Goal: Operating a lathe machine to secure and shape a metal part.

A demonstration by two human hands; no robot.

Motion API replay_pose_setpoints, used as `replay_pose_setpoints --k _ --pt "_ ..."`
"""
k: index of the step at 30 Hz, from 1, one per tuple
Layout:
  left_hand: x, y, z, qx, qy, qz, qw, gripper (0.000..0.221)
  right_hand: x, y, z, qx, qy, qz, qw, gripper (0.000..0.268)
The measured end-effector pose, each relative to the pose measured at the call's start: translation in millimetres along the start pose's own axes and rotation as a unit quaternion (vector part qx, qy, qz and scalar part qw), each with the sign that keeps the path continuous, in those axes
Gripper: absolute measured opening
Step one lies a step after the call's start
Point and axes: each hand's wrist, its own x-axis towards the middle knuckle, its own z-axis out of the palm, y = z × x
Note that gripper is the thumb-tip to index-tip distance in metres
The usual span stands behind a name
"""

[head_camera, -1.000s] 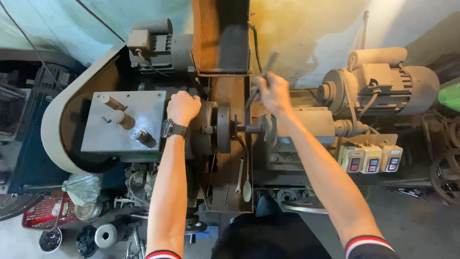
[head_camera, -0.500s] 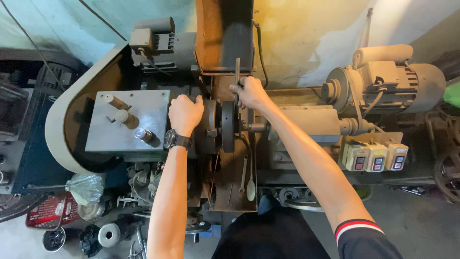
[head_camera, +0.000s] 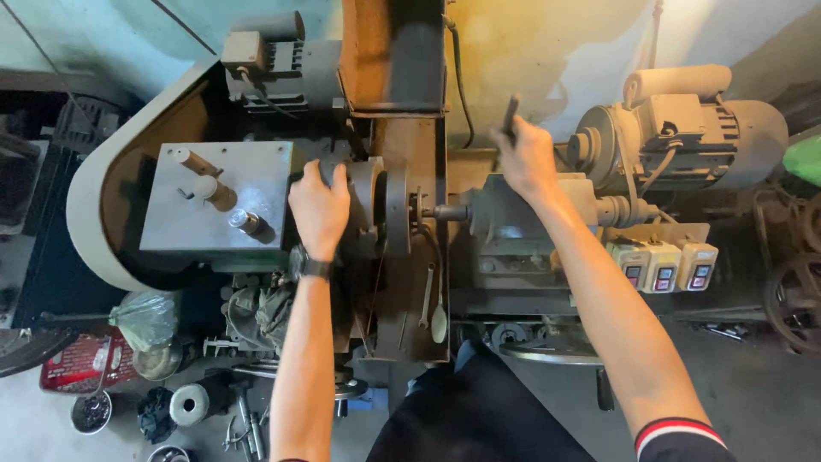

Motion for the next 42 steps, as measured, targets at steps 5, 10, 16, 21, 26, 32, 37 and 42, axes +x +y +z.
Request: replay_pose_setpoints --k 5,10,16,21,26,32,37,42 --pt "-102.7 -19.0 5.4 -0.145 0.126 0.051 0.98 0.047 -15.0 -12.5 -2.9 0.002 -0.017 -0.01 1.0 0.017" --pt "-198.0 -98.2 60.8 -0.154 0.043 -0.091 0.983 0.051 -14.0 -1.1 5.8 -0.026 -0.021 -0.043 0.999 0.021" --pt "-109.3 -7.0 -12.2 -0.075 0.229 0.152 0.959 0.058 -13.4 -19.9 -2.3 -0.048 -0.046 -0.036 0.997 0.025" --pt "40.1 10.6 -2.5 -0.071 0.019 0.129 0.989 0.037 -13.7 -12.8 -2.0 -0.085 -0.054 -0.024 0.995 0.026" --pt "-0.8 -3.4 5.9 0.021 -0.058 -0.032 0.998 0.043 -13.7 -19.5 -5.3 -0.081 -0.058 -0.014 0.995 0.025" --pt "-124.9 -38.9 19.7 -0.151 0.148 0.073 0.975 0.05 -15.2 -20.7 -4.1 -0.07 -0.051 0.0 0.996 0.026" --pt "-191.4 -77.9 48.8 -0.131 0.105 -0.035 0.985 0.055 -12.3 -19.5 -2.1 -0.092 -0.054 0.015 0.994 0.029" --pt "-107.3 -12.5 -2.6 -0.059 0.266 0.182 0.945 0.058 -13.3 -17.9 -0.4 -0.089 -0.062 0.017 0.994 0.029"
